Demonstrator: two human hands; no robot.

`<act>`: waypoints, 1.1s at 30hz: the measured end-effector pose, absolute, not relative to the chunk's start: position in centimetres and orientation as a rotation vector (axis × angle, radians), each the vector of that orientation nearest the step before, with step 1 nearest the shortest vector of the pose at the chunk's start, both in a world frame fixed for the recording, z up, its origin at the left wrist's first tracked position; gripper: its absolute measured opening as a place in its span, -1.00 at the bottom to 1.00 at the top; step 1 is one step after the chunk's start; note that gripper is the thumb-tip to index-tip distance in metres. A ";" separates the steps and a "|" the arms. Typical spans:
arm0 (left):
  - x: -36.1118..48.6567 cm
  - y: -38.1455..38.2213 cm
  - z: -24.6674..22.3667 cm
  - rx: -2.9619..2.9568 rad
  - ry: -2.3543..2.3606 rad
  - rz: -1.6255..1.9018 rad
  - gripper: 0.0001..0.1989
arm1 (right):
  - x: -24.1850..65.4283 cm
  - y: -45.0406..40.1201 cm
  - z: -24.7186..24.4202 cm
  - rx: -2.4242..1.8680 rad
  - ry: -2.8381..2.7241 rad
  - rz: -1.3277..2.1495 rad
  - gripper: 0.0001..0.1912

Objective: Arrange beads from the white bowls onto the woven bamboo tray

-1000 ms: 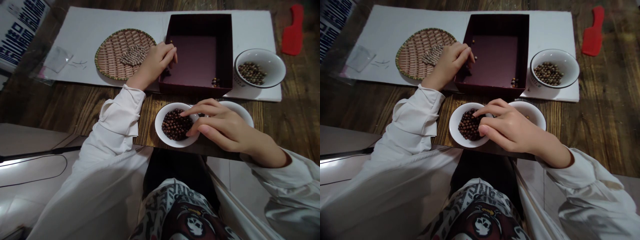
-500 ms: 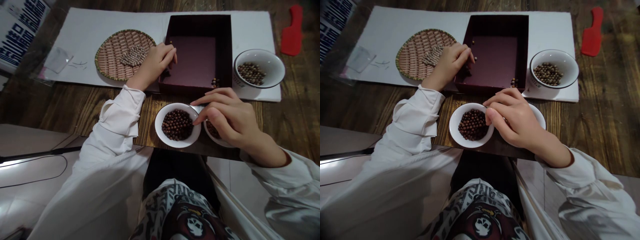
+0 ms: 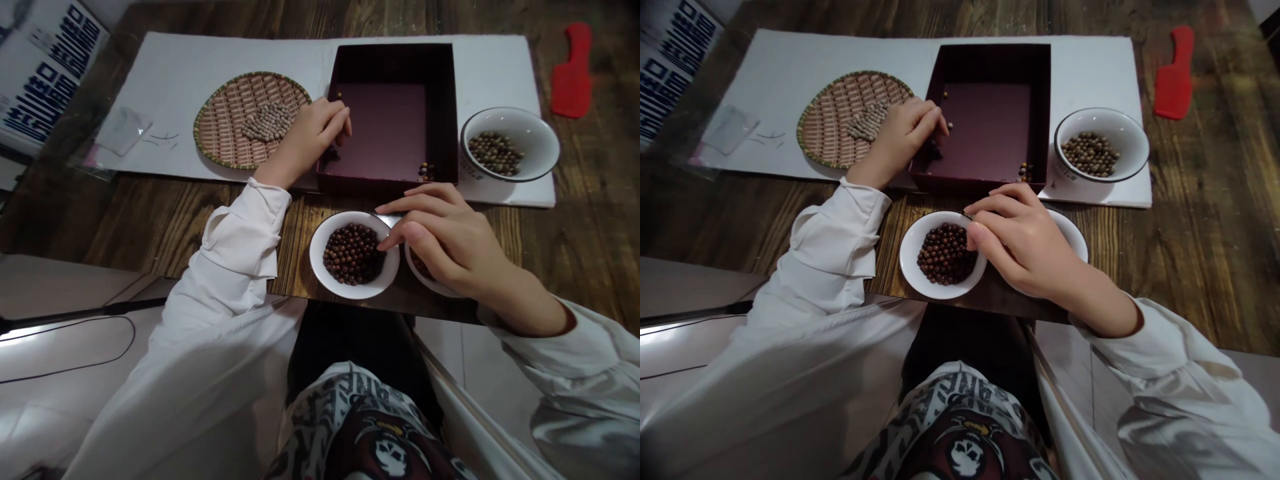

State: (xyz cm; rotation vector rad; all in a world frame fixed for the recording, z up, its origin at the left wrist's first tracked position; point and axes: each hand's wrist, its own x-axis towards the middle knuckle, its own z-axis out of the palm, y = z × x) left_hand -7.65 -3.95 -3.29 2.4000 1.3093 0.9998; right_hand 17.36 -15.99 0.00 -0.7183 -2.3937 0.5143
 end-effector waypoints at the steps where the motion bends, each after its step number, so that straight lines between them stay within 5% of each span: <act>1: -7.6 -4.0 -3.3 2.400 1.305 1.005 -0.63 | 17.4 -16.0 0.1 -0.716 -2.387 0.509 -0.59; 22: -8.3 -3.7 -3.4 2.424 1.378 0.981 -0.65 | 17.7 -14.6 0.3 -0.834 -2.124 0.874 -0.53; 27: -8.9 -3.0 -4.3 2.193 1.530 1.102 -0.91 | 18.5 -13.6 1.1 -0.856 -2.069 0.806 -0.55; 29: -9.0 -2.7 -4.6 2.129 1.534 1.078 -0.65 | 19.0 -12.9 1.6 -0.834 -2.043 0.739 -0.57; 33: -8.8 -2.6 -4.8 2.047 1.455 1.039 -0.53 | 19.4 -11.4 2.6 -0.834 -2.036 0.608 -0.55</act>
